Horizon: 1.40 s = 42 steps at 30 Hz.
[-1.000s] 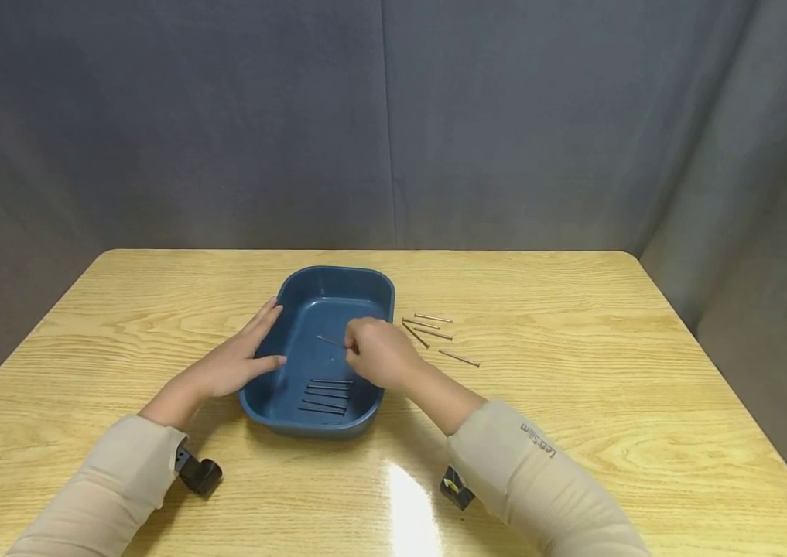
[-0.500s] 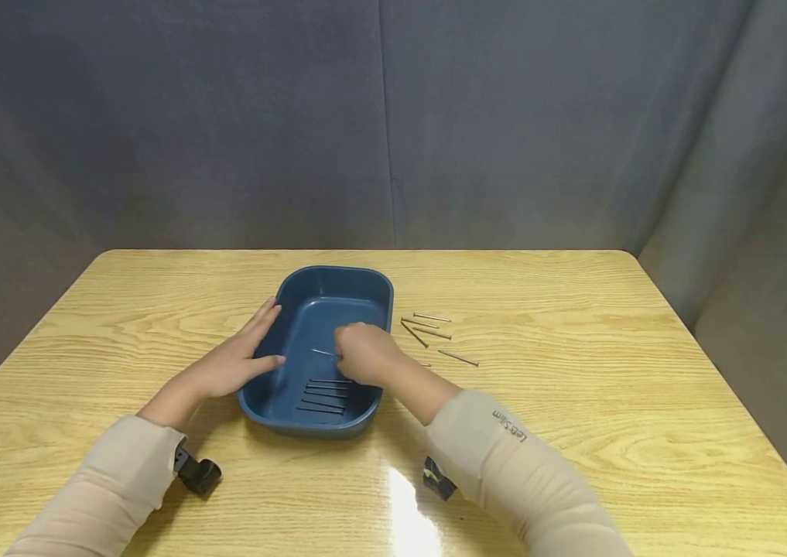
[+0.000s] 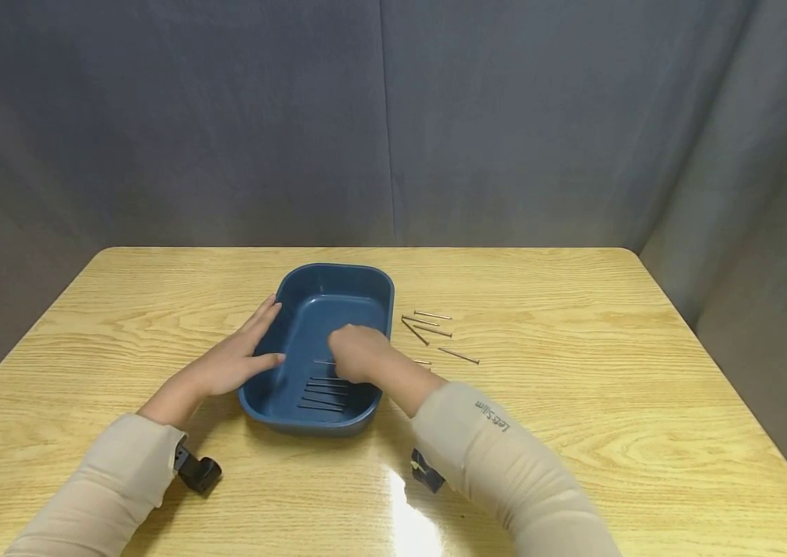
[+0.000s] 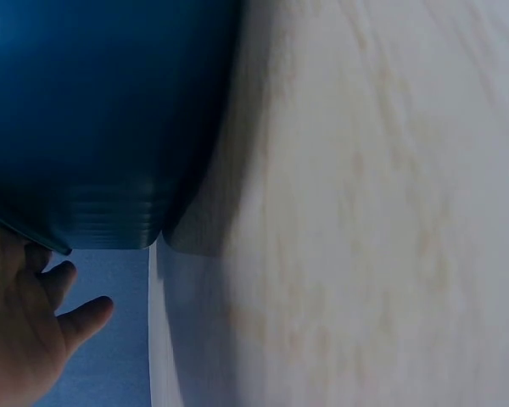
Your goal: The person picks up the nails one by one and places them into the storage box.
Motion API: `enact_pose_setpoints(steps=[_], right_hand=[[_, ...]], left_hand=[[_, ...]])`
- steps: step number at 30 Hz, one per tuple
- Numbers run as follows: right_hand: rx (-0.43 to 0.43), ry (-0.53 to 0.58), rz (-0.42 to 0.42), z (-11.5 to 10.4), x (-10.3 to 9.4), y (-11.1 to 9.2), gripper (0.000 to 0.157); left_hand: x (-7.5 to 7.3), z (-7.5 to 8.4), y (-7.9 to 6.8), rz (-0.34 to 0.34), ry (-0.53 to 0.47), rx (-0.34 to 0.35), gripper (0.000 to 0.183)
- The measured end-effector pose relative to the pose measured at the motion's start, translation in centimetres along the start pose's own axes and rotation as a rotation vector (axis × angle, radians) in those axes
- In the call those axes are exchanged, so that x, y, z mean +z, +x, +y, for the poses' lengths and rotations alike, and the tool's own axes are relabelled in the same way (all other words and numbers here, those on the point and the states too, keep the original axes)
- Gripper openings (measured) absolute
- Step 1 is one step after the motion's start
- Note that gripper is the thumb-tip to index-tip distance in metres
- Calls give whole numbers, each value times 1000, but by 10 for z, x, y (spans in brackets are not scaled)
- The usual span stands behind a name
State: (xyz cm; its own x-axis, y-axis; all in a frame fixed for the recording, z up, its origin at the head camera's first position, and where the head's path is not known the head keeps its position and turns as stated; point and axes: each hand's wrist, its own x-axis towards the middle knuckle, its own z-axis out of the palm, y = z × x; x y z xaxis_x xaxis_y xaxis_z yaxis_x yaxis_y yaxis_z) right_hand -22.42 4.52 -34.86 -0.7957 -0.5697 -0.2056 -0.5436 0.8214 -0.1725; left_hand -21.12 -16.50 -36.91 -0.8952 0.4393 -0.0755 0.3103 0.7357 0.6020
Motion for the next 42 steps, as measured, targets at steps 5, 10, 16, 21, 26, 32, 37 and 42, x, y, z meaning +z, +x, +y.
enact_pose_setpoints(steps=[5, 10, 16, 21, 26, 32, 37, 42], right_hand=[[19, -76, -41, -3, 3, 7, 28], [36, -113, -69, -7, 6, 11, 28], [58, -128, -88, -10, 8, 12, 25], [77, -130, -106, -10, 8, 12, 19], [83, -135, -123, -10, 9, 14, 14], [87, -148, -138, -11, 10, 15, 13], [90, -146, -148, -12, 10, 16, 12], [82, -163, -153, -12, 9, 15, 12]], left_hand=[[0, -1, 0, 2, 12, 6, 76], [0, -1, 0, 2, 12, 5, 76], [1, -1, 0, -1, 4, 0, 76], [0, -1, -1, -1, 7, 2, 76], [0, -1, -1, 3, 8, 3, 76], [0, -1, -1, 0, 7, 6, 76], [1, -2, -1, -1, 0, 6, 76], [1, -2, 0, -1, -8, 0, 76]])
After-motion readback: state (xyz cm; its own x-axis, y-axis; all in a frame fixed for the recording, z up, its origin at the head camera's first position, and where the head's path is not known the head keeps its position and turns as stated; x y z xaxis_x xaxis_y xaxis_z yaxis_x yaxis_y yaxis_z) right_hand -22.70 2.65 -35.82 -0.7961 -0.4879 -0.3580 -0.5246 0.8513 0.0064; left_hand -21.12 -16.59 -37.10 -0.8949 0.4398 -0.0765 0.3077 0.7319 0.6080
